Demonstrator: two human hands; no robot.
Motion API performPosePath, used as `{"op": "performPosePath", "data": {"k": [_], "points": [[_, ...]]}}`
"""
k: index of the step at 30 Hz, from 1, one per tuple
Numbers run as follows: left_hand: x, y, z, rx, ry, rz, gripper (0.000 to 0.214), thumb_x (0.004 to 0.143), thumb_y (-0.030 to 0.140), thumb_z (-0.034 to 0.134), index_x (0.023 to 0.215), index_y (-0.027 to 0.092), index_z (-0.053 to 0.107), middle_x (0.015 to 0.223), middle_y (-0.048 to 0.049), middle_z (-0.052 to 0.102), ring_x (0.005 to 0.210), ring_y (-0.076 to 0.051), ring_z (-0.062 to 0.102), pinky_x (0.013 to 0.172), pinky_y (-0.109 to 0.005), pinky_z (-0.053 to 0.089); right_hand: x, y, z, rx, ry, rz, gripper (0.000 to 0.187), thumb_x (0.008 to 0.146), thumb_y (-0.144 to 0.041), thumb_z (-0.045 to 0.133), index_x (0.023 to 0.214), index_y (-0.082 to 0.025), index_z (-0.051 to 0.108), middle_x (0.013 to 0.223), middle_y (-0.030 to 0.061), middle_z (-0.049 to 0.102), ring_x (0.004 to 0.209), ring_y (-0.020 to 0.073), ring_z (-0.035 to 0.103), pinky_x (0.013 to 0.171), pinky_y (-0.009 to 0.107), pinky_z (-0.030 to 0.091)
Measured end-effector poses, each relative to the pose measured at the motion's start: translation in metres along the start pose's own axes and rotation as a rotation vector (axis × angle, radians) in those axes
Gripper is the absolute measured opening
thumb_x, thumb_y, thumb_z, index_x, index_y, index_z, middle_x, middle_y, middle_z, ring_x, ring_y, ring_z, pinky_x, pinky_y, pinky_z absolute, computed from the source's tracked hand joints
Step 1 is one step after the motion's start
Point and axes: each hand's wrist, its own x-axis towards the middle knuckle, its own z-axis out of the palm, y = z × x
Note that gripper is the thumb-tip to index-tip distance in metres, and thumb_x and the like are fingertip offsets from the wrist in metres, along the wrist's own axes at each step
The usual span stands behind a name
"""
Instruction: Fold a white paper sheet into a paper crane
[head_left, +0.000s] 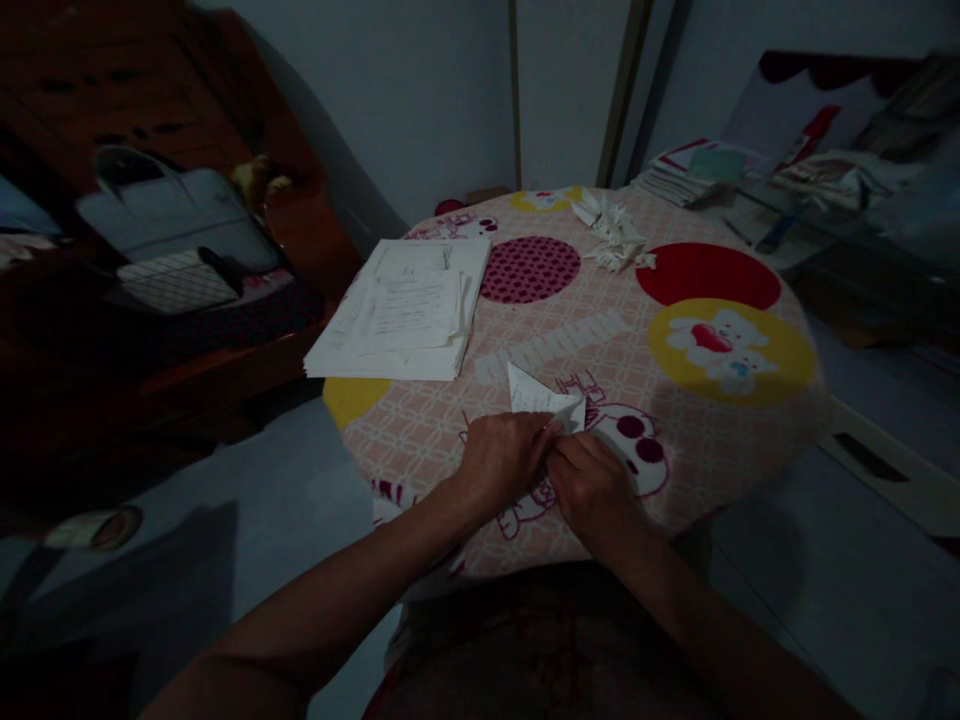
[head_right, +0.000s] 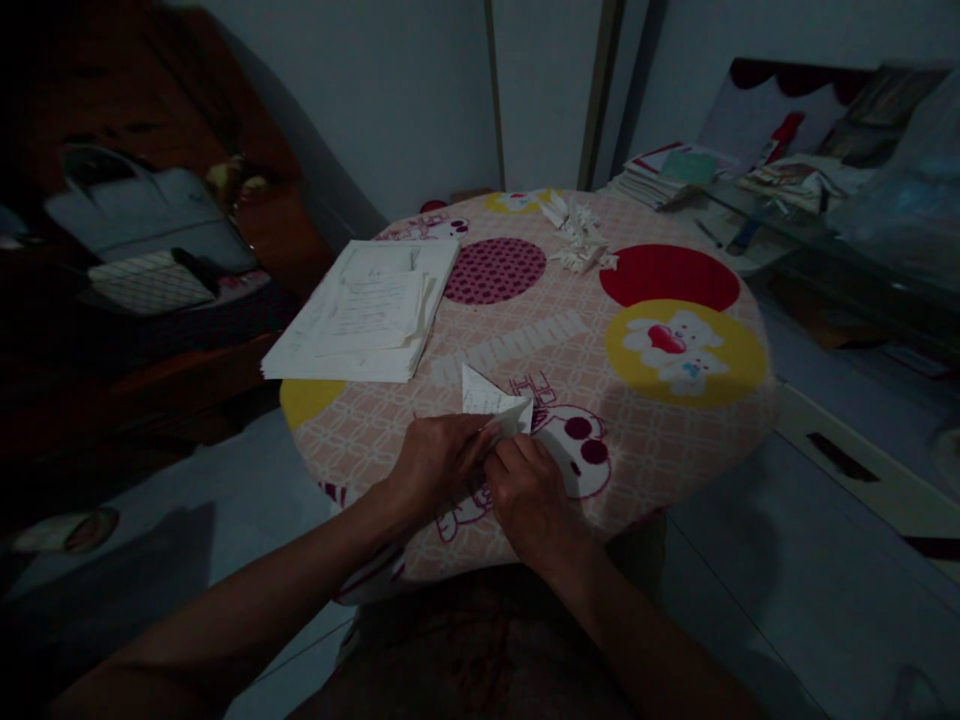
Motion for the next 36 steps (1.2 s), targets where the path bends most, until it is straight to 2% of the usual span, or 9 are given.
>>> {"op": "performPosePath", "data": {"k": [4, 6, 9, 14, 23, 27, 36], "points": [[0.006, -0.009, 0.003, -0.104, 0.031, -0.044, 0.038, 0.094, 0.041, 0.044, 0.077, 0.017, 0.068, 0.068, -0.0034, 0.065, 0.061, -0.014, 0.053, 0.058, -0.026, 0.03, -0.002, 0.0, 0.001, -0.015, -0.015, 0.009, 0.024, 0.092, -0.008, 0.045, 0.083, -0.015, 0.066, 0.081, 0.0082, 0.061, 0.081, 0.0225, 0.05, 0.077, 0.036, 0.044], [0.017, -0.02, 0.003, -0.231, 0.076, -0.118, 0.043, 0.093, 0.045, 0.045, 0.067, 0.014, 0.062, 0.058, -0.0009, 0.056, 0.056, -0.012, 0.046, 0.054, -0.024, 0.027, -0.001, 0.0, 0.0, -0.019, -0.034, 0.028, 0.023, 0.091, -0.008, 0.047, 0.079, -0.016, 0.064, 0.079, 0.0073, 0.06, 0.081, 0.0224, 0.05, 0.075, 0.036, 0.043], [0.038, -0.038, 0.003, -0.403, 0.116, -0.164, 0.041, 0.089, 0.045, 0.048, 0.062, 0.014, 0.055, 0.056, 0.0019, 0.047, 0.055, -0.01, 0.041, 0.051, -0.023, 0.024, 0.0, -0.001, -0.003, 0.0, -0.036, 0.066, 0.024, 0.091, -0.008, 0.047, 0.074, -0.017, 0.061, 0.078, 0.0065, 0.059, 0.08, 0.0217, 0.05, 0.074, 0.035, 0.042], [0.055, -0.051, 0.004, -0.432, 0.117, -0.17, 0.039, 0.083, 0.042, 0.055, 0.056, 0.016, 0.045, 0.052, 0.0049, 0.036, 0.053, -0.008, 0.033, 0.049, -0.022, 0.019, 0.001, 0.001, -0.002, 0.108, -0.014, 0.142, 0.022, 0.091, -0.011, 0.049, 0.073, -0.018, 0.059, 0.079, 0.0067, 0.058, 0.081, 0.0208, 0.05, 0.073, 0.034, 0.041], [0.053, -0.061, 0.013, -0.609, 0.133, -0.193, 0.037, 0.08, 0.046, 0.057, 0.061, 0.015, 0.05, 0.054, 0.0037, 0.041, 0.051, -0.008, 0.036, 0.048, -0.021, 0.021, 0.003, 0.001, 0.002, 0.154, 0.003, 0.21, 0.018, 0.09, -0.014, 0.052, 0.073, -0.018, 0.057, 0.08, 0.0057, 0.056, 0.082, 0.0208, 0.05, 0.074, 0.035, 0.041], [0.054, -0.062, 0.011, -0.678, 0.105, -0.19, 0.036, 0.08, 0.045, 0.058, 0.061, 0.015, 0.049, 0.054, 0.0035, 0.042, 0.049, -0.008, 0.036, 0.046, -0.021, 0.021, 0.004, 0.0, 0.001, 0.122, -0.007, 0.191, 0.02, 0.089, -0.012, 0.051, 0.071, -0.018, 0.056, 0.078, 0.0053, 0.056, 0.081, 0.0205, 0.049, 0.073, 0.034, 0.04], [0.053, -0.059, 0.009, -0.673, 0.136, -0.184, 0.035, 0.08, 0.042, 0.058, 0.06, 0.015, 0.05, 0.053, 0.0035, 0.042, 0.049, -0.008, 0.036, 0.046, -0.021, 0.021, 0.004, 0.0, 0.002, 0.104, -0.002, 0.187, 0.019, 0.089, -0.012, 0.052, 0.071, -0.017, 0.056, 0.078, 0.005, 0.056, 0.081, 0.0199, 0.049, 0.073, 0.034, 0.039]]}}
